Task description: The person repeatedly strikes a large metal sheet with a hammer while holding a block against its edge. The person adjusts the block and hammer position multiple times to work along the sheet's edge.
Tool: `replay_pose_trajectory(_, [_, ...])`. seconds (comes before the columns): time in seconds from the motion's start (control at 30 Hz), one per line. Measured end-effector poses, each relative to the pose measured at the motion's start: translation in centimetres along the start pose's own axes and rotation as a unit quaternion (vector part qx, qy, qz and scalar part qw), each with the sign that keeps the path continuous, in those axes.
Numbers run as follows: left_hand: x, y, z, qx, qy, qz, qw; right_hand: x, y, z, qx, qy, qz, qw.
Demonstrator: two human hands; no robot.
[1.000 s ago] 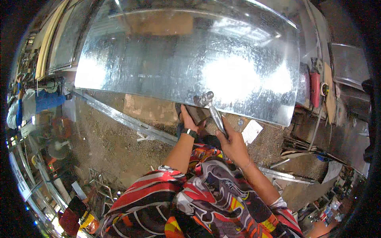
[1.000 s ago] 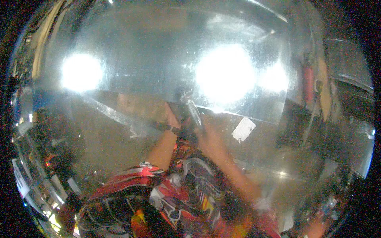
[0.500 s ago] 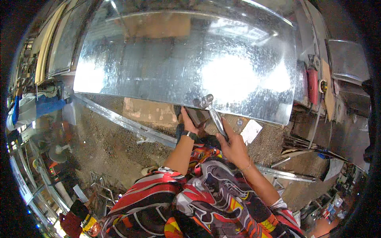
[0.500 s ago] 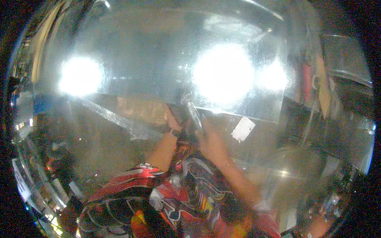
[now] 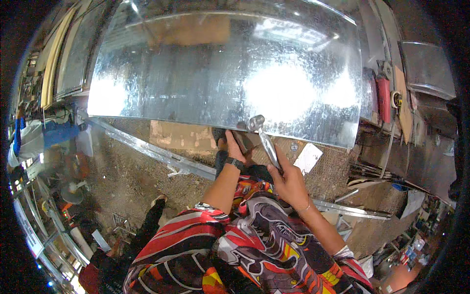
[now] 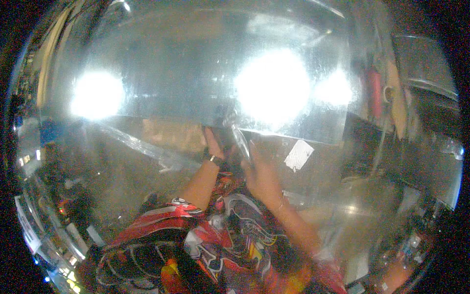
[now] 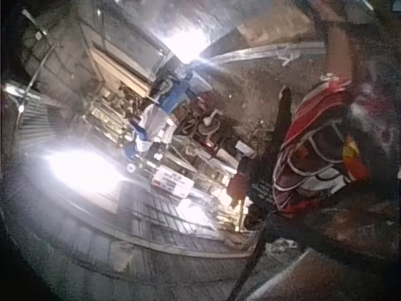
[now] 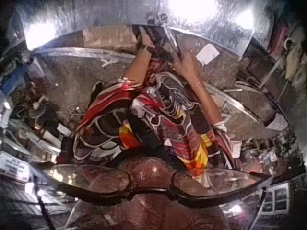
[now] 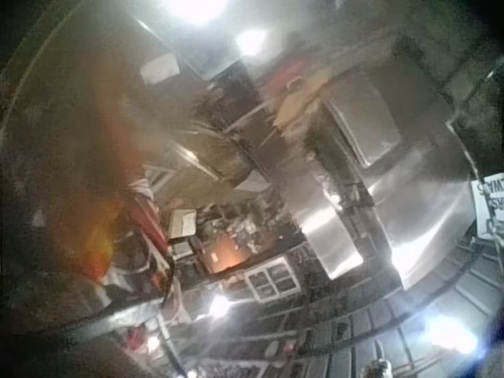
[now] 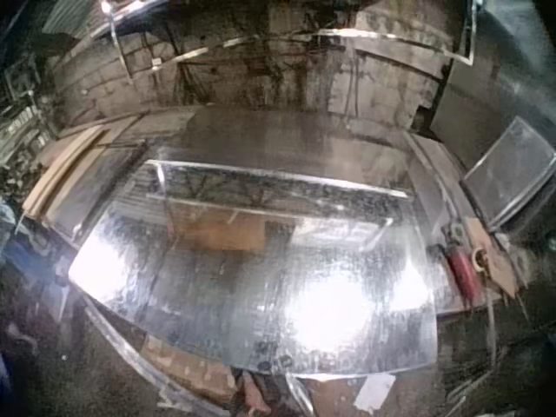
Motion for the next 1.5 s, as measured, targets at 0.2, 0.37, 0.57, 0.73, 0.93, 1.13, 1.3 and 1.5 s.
replay_pose_trajectory(0.2, [-0.3, -0.4, -1.9, 0.018, -0.041, 0.075, 0.996, 2.9, 3.4, 3.5, 0.046, -0.146, 0.105, 0.983])
replay_pose_trajectory(0.37, [0.6, 0.9, -2.8, -0.034, -0.054, 0.048, 0.997, 3.3, -1.7, 0.1, -0.062, 0.036, 0.004, 0.997])
replay_pose_trajectory(0.57, [3.3, 2.9, 0.0, 0.009, 0.006, 0.031, 0.999, 4.0, -1.4, 2.4, 0.010, -0.020, 0.034, 0.999])
replay_pose_trajectory(0.73, [3.2, 2.9, -2.8, -0.178, 0.033, 0.079, 0.980, 4.1, 0.6, 3.8, 0.035, -0.118, 0.092, 0.988])
replay_pose_trajectory(0.93, [1.6, 2.5, -3.6, -0.005, 0.034, 0.048, 0.998, 3.2, -3.9, 1.1, -0.068, -0.003, 0.024, 0.997])
replay_pose_trajectory(1.13, [2.3, 3.3, -1.8, 0.000, 0.030, 0.038, 0.999, 3.9, 2.2, 6.2, 0.095, -0.117, 0.079, 0.985])
replay_pose_trajectory(1.3, [1.6, 3.8, -1.6, 0.007, 0.068, 0.102, 0.992, 3.4, -1.0, 4.0, 0.019, 0.001, -0.031, 0.999])
replay_pose_trajectory(1.5, [-0.7, 4.2, -3.3, 0.007, 0.090, 0.116, 0.989, 2.8, -1.6, 5.2, 0.024, 0.007, -0.027, 0.999])
Point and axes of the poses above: each hand's wrist, its own x-axis towards the middle knuckle, its own z-axis out of the back of the hand, y = z × x, the point moved 2 cm from there along x, towards the middle knuckle, and after that the axes turned 8 degrees about -z, right-handed, at the moved point
